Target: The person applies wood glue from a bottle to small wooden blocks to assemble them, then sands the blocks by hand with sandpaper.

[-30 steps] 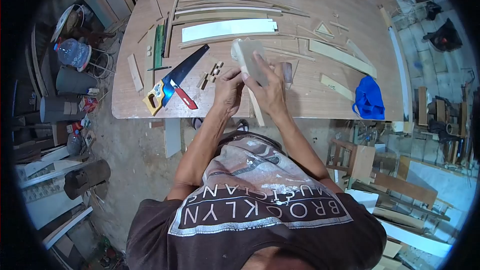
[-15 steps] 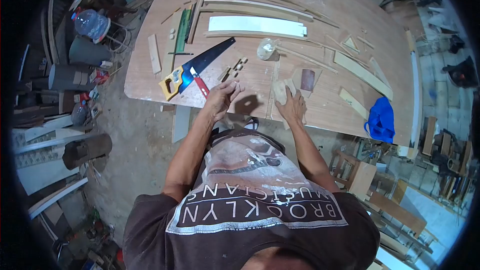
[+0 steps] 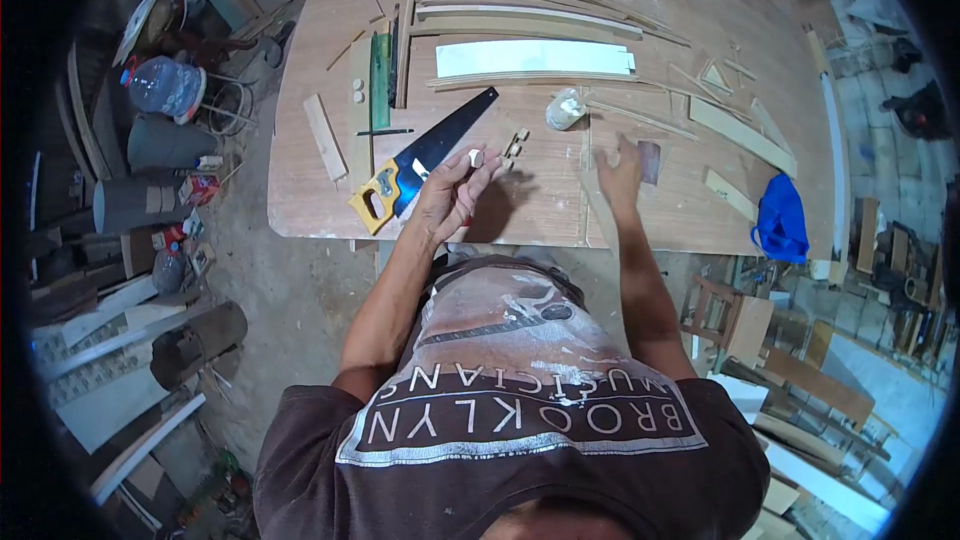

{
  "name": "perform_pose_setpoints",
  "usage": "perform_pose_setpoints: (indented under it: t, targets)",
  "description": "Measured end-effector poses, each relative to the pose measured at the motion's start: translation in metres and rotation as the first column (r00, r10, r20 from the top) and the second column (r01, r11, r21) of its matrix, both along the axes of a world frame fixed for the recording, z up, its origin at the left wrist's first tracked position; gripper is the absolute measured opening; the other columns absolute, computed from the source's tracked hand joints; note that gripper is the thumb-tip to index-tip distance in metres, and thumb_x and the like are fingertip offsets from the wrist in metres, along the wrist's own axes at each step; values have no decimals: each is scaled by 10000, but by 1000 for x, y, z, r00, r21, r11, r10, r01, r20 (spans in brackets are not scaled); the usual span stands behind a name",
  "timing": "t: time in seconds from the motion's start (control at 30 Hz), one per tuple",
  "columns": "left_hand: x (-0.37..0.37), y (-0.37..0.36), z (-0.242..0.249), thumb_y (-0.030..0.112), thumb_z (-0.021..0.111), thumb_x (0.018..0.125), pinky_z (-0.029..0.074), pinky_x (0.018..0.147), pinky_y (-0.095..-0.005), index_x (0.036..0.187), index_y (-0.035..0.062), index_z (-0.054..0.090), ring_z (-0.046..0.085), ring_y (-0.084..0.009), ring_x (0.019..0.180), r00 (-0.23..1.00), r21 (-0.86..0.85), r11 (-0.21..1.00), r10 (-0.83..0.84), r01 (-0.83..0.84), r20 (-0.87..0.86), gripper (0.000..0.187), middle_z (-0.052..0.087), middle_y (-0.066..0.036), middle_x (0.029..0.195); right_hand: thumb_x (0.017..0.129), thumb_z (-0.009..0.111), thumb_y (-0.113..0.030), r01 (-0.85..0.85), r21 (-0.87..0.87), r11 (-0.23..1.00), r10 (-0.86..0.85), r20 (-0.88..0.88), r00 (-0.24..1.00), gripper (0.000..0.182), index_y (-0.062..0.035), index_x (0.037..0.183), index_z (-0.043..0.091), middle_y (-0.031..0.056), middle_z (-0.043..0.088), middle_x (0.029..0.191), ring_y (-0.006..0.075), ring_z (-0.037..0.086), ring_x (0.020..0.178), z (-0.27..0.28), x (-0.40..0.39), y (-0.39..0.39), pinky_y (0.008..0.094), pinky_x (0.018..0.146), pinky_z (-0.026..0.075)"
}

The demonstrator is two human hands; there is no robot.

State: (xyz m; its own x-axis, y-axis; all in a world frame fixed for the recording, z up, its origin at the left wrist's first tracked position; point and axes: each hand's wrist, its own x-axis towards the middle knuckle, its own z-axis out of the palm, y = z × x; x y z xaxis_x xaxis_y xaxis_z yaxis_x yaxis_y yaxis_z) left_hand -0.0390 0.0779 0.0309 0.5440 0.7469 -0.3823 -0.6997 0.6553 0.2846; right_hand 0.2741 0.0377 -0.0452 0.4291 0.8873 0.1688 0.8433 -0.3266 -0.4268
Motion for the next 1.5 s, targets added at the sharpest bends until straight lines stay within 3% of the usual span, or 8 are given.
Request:
perform_pose_setpoints:
  t: [0.07,0.27,0.4,0.57,0.8,0.87,1.1,1.5]
  targets:
    - [-4,8,2,106,484,951,562,854,-291,1209,-74,471,616,-269,1057,999,-1,1000,-30,30,13,315,549,-250,1200,767,702,-254,79,69,995,-58,-261,964,581,-73,1289,522,263,561,1127,373,557,1045,3,6,32,400,891,449]
    - [-5,22,-9,86,506,936,580,770,-270,1168,-56,500,658,-228,935,983,89,993,-92,79,156,272,586,-223,1160,773,689,-264,21,-10,1000,-22,-285,958,483,-70,1203,583,220,613,1061,341,593,1020,20,2,97,412,885,458]
    - [7,13,-11,41,594,870,544,842,-251,1108,-15,543,633,-219,986,999,87,996,38,-35,-38,249,606,-187,1120,793,655,-242,-134,-46,990,103,-411,906,355,-36,1081,646,209,644,967,335,617,949,3,9,110,411,846,473]
    - [18,-6,-18,37,562,884,514,930,-270,1166,-40,515,628,-242,992,943,10,979,201,-206,-267,296,605,-160,1064,830,578,-158,-348,162,923,376,-194,906,203,0,934,651,212,647,885,360,630,796,14,13,112,417,717,486]
    - [41,-17,-43,97,609,884,549,804,-217,1110,-33,559,636,-186,916,868,-29,952,264,-304,-422,266,632,-127,974,867,560,-158,-201,88,976,220,-380,898,191,14,915,630,188,647,798,309,629,704,56,31,96,373,649,474]
    - [53,-15,-54,88,614,881,555,793,-216,1043,-8,575,637,-180,913,900,-25,957,262,-289,-349,192,631,-121,962,889,574,-161,-134,152,979,202,-674,711,193,19,925,634,119,656,779,183,605,655,47,46,88,300,594,459]
    - [107,0,-21,33,538,893,546,827,-221,1192,-38,496,628,-211,927,952,-14,970,237,-244,-196,310,588,-140,1008,887,569,-33,-105,195,975,209,-967,146,158,25,1031,597,92,621,843,113,568,686,74,58,33,240,609,450]
    - [145,26,-7,61,500,926,544,831,-182,1216,-49,503,619,-167,953,974,45,999,38,-29,-223,311,571,-137,1073,864,596,-44,-131,223,966,247,-945,212,186,1,1042,622,32,620,808,84,577,704,80,33,22,218,625,467]
